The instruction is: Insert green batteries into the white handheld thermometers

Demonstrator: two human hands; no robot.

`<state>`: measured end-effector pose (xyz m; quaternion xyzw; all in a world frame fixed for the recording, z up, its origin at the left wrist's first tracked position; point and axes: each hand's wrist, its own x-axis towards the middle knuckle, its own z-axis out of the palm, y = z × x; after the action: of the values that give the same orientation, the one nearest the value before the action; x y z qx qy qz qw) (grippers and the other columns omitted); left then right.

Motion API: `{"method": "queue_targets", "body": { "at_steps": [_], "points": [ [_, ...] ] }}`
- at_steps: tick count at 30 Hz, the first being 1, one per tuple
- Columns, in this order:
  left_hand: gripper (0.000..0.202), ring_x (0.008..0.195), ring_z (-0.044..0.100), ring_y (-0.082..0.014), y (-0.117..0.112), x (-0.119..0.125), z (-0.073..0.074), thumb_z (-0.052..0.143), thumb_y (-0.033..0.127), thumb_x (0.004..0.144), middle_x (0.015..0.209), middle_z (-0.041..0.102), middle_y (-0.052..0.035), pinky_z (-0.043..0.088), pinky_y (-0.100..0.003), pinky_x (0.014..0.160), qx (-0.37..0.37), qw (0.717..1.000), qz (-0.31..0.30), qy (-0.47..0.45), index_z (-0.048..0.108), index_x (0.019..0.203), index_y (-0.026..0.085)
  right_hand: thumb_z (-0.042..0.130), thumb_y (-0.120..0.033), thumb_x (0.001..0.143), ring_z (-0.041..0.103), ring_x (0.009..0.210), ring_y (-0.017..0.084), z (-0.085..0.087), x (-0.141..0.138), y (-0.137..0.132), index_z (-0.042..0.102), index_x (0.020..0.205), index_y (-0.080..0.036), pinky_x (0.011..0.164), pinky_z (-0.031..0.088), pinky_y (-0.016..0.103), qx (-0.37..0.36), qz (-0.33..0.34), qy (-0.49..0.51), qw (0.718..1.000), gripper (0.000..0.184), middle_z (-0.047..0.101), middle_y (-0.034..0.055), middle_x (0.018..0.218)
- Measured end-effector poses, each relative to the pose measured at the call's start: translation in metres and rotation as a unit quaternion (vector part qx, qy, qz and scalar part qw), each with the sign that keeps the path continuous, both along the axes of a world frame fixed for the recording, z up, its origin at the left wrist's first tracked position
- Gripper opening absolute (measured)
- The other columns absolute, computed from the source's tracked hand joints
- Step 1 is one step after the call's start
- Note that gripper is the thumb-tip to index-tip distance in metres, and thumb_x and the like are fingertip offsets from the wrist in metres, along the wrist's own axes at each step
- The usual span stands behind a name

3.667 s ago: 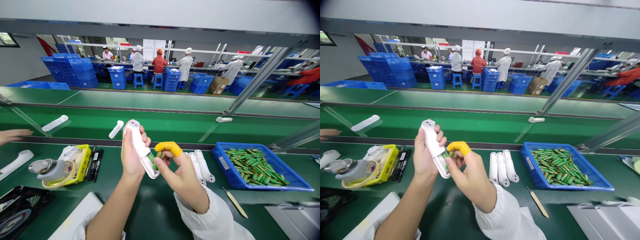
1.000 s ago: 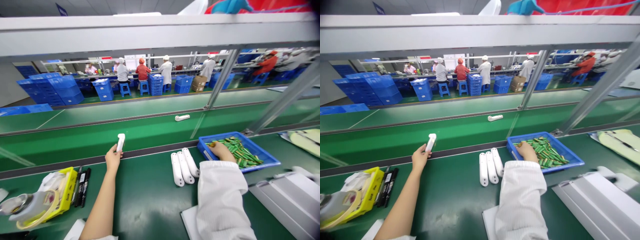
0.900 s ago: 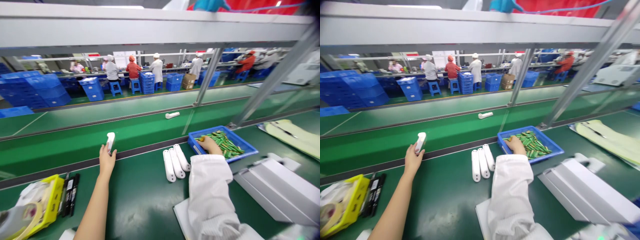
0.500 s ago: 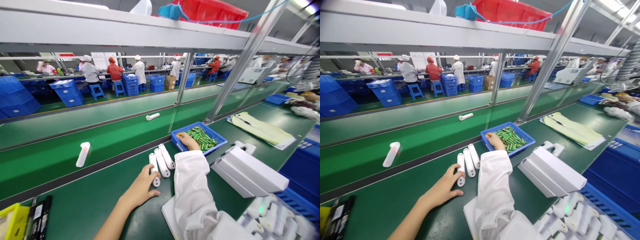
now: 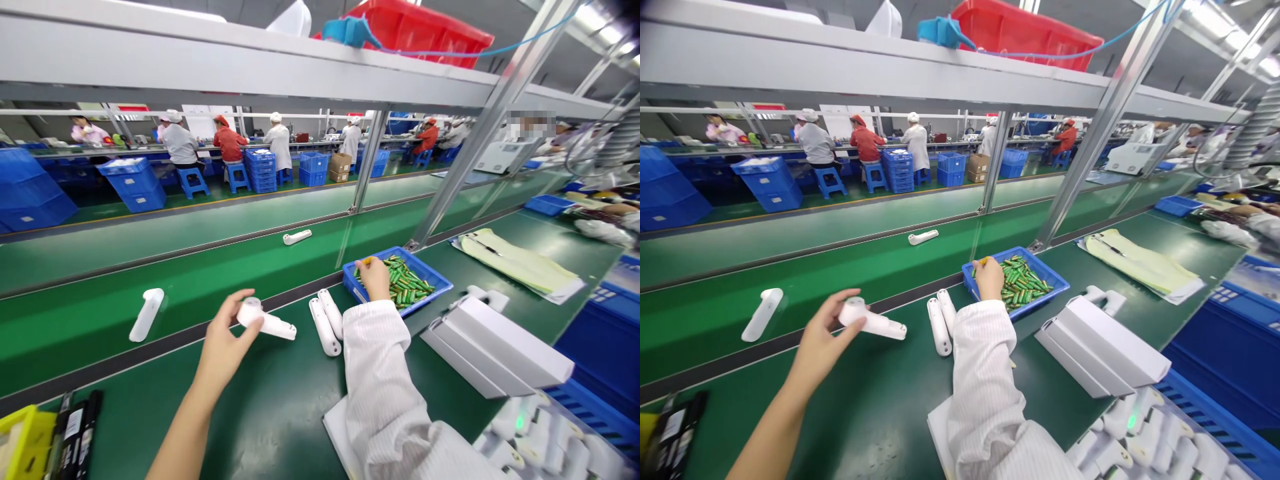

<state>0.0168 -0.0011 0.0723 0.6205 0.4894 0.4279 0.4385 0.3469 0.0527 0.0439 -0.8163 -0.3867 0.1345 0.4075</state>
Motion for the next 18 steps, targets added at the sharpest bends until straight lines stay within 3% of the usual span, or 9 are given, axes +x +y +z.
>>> {"method": "queue_targets", "body": {
  "at_steps": [2,4,5,7,8,10,14,18],
  "points": [
    [0.05,0.095,0.062,-0.0224,-0.002,-0.006,0.014,0.072,0.039,0.069,0.099,0.067,-0.0065,0.049,-0.031,0.081,-0.016,0.983,0.048,-0.177,0.057,0.114,0.021,0.06,-0.028,0.079,0.061,0.075,0.02,0.014,-0.011,0.0,0.065,0.083,-0.009,0.069,0.044,0.029,0.038,0.017,0.008,0.999,0.02,0.067,0.0119,0.079],
    [0.046,0.083,0.063,-0.0186,-0.005,-0.012,0.028,0.07,0.044,0.072,0.09,0.066,-0.0057,0.052,-0.026,0.072,-0.042,0.946,0.098,-0.305,0.06,0.11,0.019,0.06,-0.034,0.079,0.058,0.063,0.015,0.032,-0.03,-0.002,0.064,0.086,-0.011,0.058,0.043,0.025,0.107,0.104,0.076,0.986,0.024,0.065,0.006,0.07],
    [0.042,0.076,0.062,-0.0162,-0.007,-0.014,0.034,0.065,0.044,0.077,0.085,0.065,-0.0048,0.053,-0.024,0.067,-0.051,0.926,0.12,-0.354,0.061,0.108,0.018,0.061,-0.038,0.079,0.056,0.056,0.013,0.042,-0.043,-0.005,0.064,0.085,-0.012,0.051,0.041,0.023,0.151,0.167,0.13,0.966,0.026,0.064,0.0039,0.066],
    [0.032,0.064,0.057,-0.0119,-0.012,-0.02,0.047,0.052,0.04,0.087,0.076,0.06,-0.0033,0.052,-0.021,0.057,-0.066,0.887,0.146,-0.434,0.061,0.107,0.016,0.064,-0.043,0.077,0.051,0.045,0.009,0.061,-0.077,-0.013,0.061,0.082,-0.014,0.041,0.035,0.021,0.23,0.297,0.248,0.893,0.03,0.064,0.0027,0.065],
    [0.03,0.06,0.055,-0.0106,-0.015,-0.022,0.053,0.044,0.036,0.091,0.073,0.057,-0.0029,0.05,-0.019,0.053,-0.071,0.868,0.151,-0.467,0.061,0.107,0.016,0.067,-0.044,0.075,0.049,0.043,0.008,0.069,-0.095,-0.019,0.06,0.081,-0.015,0.039,0.033,0.021,0.253,0.346,0.293,0.855,0.03,0.065,0.0032,0.068],
    [0.032,0.055,0.05,-0.0091,-0.02,-0.026,0.063,0.033,0.029,0.094,0.07,0.052,-0.0023,0.045,-0.016,0.045,-0.074,0.839,0.152,-0.517,0.059,0.106,0.014,0.068,-0.04,0.076,0.049,0.041,0.007,0.082,-0.134,-0.035,0.059,0.087,-0.017,0.038,0.034,0.02,0.261,0.406,0.338,0.808,0.027,0.067,0.0028,0.074],
    [0.033,0.051,0.044,-0.0076,-0.025,-0.032,0.073,0.028,0.027,0.094,0.068,0.047,-0.0014,0.039,-0.014,0.04,-0.058,0.807,0.158,-0.566,0.057,0.103,0.014,0.063,-0.032,0.083,0.049,0.044,0.006,0.09,-0.195,-0.072,0.061,0.086,-0.017,0.04,0.037,0.019,0.242,0.47,0.337,0.779,0.015,0.064,0.0007,0.068],
    [0.03,0.051,0.042,-0.0072,-0.026,-0.033,0.074,0.029,0.029,0.094,0.069,0.045,-0.0008,0.038,-0.013,0.04,-0.039,0.798,0.156,-0.581,0.056,0.098,0.016,0.06,-0.028,0.086,0.057,0.058,0.011,0.08,-0.223,-0.102,0.063,0.087,-0.019,0.05,0.046,0.023,0.254,0.513,0.273,0.773,0.009,0.063,0.0008,0.07]
  ]
}}
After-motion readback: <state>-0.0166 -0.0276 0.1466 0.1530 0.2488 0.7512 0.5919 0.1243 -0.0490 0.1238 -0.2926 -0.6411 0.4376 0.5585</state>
